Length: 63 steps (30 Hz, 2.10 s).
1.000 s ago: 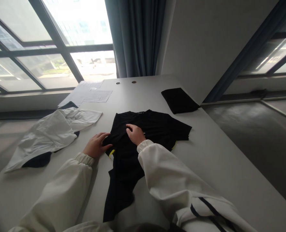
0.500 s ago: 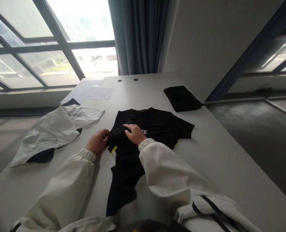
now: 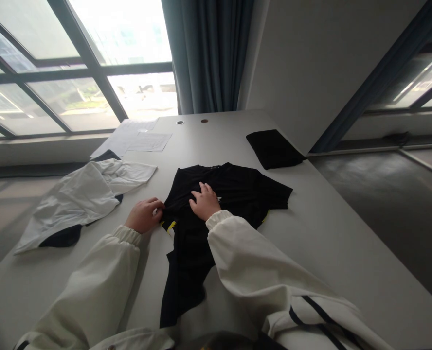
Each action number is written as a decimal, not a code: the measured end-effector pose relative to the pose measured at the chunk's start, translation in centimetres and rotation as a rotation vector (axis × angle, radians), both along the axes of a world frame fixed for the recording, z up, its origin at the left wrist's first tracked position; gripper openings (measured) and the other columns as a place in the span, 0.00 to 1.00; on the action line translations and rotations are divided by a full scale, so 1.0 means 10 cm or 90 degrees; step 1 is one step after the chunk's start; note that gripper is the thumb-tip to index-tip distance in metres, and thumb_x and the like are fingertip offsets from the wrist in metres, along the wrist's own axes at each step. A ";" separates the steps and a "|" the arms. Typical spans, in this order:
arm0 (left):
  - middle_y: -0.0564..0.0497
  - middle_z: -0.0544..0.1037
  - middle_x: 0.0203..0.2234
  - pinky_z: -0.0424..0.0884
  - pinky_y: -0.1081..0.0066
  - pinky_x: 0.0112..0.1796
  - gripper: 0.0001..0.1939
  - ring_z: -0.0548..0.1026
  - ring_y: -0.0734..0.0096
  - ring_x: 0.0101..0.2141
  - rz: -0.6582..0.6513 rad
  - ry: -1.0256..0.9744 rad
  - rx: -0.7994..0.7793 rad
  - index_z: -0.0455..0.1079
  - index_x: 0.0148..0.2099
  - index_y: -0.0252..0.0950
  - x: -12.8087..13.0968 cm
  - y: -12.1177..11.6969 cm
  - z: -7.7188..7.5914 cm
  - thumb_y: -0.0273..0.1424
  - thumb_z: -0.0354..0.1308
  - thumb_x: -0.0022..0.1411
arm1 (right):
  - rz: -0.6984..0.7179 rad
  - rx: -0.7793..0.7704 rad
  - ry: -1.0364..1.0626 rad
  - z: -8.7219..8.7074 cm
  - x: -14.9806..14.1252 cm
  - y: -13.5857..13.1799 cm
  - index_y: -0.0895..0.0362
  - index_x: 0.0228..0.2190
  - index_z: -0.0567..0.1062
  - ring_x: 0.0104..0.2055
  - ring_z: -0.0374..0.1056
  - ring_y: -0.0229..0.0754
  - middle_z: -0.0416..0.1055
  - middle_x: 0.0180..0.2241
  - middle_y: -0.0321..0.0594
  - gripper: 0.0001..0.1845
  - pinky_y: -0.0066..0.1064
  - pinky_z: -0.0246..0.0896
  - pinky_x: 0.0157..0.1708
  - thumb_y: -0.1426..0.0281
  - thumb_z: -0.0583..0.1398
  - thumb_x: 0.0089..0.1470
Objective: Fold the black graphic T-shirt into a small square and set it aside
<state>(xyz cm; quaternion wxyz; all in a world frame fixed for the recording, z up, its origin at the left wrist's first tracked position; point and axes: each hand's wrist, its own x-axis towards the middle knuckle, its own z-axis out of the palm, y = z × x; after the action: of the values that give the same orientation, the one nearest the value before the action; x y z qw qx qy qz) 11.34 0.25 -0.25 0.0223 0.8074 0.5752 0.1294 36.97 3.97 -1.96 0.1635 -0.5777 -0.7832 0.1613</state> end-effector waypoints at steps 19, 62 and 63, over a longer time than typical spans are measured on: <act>0.36 0.67 0.69 0.61 0.52 0.65 0.30 0.63 0.49 0.69 -0.036 0.062 -0.038 0.65 0.71 0.32 0.94 0.99 -0.11 0.43 0.47 0.75 | 0.002 -0.025 -0.077 0.06 0.03 -0.19 0.52 0.69 0.66 0.75 0.50 0.60 0.54 0.74 0.48 0.32 0.65 0.40 0.71 0.60 0.58 0.68; 0.52 0.45 0.78 0.41 0.45 0.72 0.38 0.42 0.49 0.76 -0.001 0.056 -0.132 0.49 0.79 0.46 1.78 1.51 -0.36 0.54 0.38 0.74 | -0.447 -0.084 -0.177 -0.23 2.37 -0.21 0.49 0.73 0.59 0.77 0.42 0.65 0.45 0.76 0.55 0.36 0.59 0.38 0.71 0.51 0.50 0.71; 0.53 0.45 0.78 0.40 0.44 0.72 0.38 0.42 0.48 0.76 0.002 0.054 -0.133 0.49 0.79 0.48 1.77 1.53 -0.37 0.55 0.38 0.74 | -0.450 -0.081 -0.172 -0.23 2.37 -0.22 0.49 0.73 0.59 0.77 0.42 0.66 0.45 0.76 0.55 0.36 0.59 0.38 0.71 0.51 0.50 0.70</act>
<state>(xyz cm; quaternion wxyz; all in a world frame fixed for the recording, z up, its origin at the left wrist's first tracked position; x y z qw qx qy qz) 29.04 15.55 -3.94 0.0815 0.8048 0.5870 0.0344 60.65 1.82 -4.27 0.0678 -0.8373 -0.5385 0.0657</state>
